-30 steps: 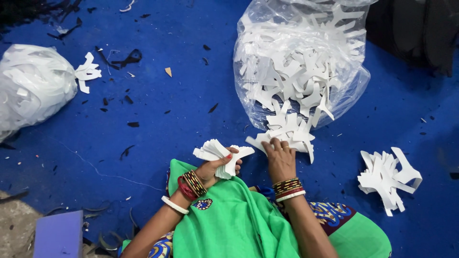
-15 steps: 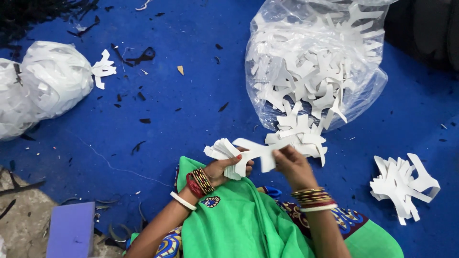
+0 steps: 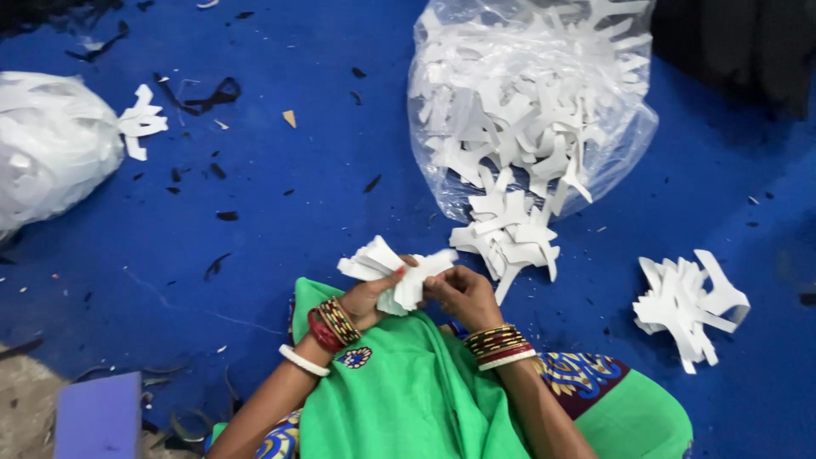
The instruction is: The person sorts and stacks white shoe lining or stiffener components from a pile into organized stacks while sitting on a blue floor.
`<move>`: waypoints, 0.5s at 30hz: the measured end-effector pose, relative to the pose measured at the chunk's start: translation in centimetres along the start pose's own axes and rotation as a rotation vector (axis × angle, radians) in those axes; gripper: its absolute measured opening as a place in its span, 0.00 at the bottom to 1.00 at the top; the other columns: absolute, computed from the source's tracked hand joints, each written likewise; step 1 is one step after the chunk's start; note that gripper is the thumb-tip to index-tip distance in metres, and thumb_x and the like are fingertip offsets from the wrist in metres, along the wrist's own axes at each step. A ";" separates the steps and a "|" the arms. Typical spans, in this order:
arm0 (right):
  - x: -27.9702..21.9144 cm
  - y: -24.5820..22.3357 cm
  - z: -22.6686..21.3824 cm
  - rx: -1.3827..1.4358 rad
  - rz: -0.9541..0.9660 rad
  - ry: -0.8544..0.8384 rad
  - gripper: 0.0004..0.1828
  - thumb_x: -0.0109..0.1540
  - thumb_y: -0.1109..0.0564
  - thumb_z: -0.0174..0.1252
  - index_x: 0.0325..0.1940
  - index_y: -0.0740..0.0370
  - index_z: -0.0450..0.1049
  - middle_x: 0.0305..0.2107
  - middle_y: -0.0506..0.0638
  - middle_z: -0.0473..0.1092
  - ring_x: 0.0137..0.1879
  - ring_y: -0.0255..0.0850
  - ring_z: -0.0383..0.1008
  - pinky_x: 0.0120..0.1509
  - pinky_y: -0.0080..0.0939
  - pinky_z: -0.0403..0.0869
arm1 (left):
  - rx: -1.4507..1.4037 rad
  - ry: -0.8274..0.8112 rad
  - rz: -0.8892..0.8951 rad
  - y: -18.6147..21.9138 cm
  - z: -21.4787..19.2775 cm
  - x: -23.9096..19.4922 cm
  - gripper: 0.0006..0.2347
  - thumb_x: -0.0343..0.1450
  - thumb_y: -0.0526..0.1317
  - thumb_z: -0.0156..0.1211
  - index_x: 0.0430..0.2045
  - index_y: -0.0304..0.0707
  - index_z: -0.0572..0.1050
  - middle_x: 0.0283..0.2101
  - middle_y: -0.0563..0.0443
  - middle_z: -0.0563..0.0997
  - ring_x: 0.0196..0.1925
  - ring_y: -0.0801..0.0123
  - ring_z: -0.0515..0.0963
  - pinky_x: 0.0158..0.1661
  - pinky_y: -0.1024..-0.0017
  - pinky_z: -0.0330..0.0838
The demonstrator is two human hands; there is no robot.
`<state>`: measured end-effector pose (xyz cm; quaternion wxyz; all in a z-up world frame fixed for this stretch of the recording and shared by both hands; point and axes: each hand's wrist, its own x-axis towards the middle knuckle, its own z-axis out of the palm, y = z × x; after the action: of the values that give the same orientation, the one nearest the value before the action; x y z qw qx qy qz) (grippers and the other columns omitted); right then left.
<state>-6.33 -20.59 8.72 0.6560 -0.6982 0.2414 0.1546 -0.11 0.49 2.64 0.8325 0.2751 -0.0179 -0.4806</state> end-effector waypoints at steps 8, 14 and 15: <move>-1.6 -2.3 -2.7 -0.287 -0.385 0.193 0.15 0.62 0.52 0.63 0.51 0.60 0.79 0.41 0.49 0.75 0.42 0.38 0.76 0.42 0.36 0.76 | 0.066 0.027 -0.090 1.2 2.0 -0.5 0.23 0.76 0.48 0.55 0.65 0.39 0.65 0.54 0.35 0.79 0.56 0.50 0.81 0.54 0.58 0.78; -2.2 -3.4 -0.9 -0.719 -0.815 0.230 0.14 0.56 0.56 0.67 0.45 0.58 0.81 0.44 0.55 0.75 0.50 0.54 0.76 0.51 0.51 0.74 | 0.089 0.013 -0.076 1.3 2.8 -0.8 0.23 0.76 0.45 0.57 0.65 0.34 0.64 0.56 0.36 0.79 0.55 0.51 0.82 0.54 0.56 0.78; -2.0 -3.3 -0.9 -0.694 -0.702 0.217 0.11 0.56 0.56 0.68 0.42 0.57 0.81 0.40 0.51 0.77 0.47 0.52 0.78 0.50 0.50 0.75 | 0.107 0.036 -0.063 1.1 2.6 -0.7 0.24 0.76 0.44 0.58 0.66 0.34 0.64 0.56 0.35 0.79 0.54 0.51 0.82 0.53 0.56 0.78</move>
<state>-6.35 -21.18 12.66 0.3686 -0.9263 -0.0064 -0.0776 -0.33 0.35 5.53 0.8011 0.3283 -0.0200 -0.5000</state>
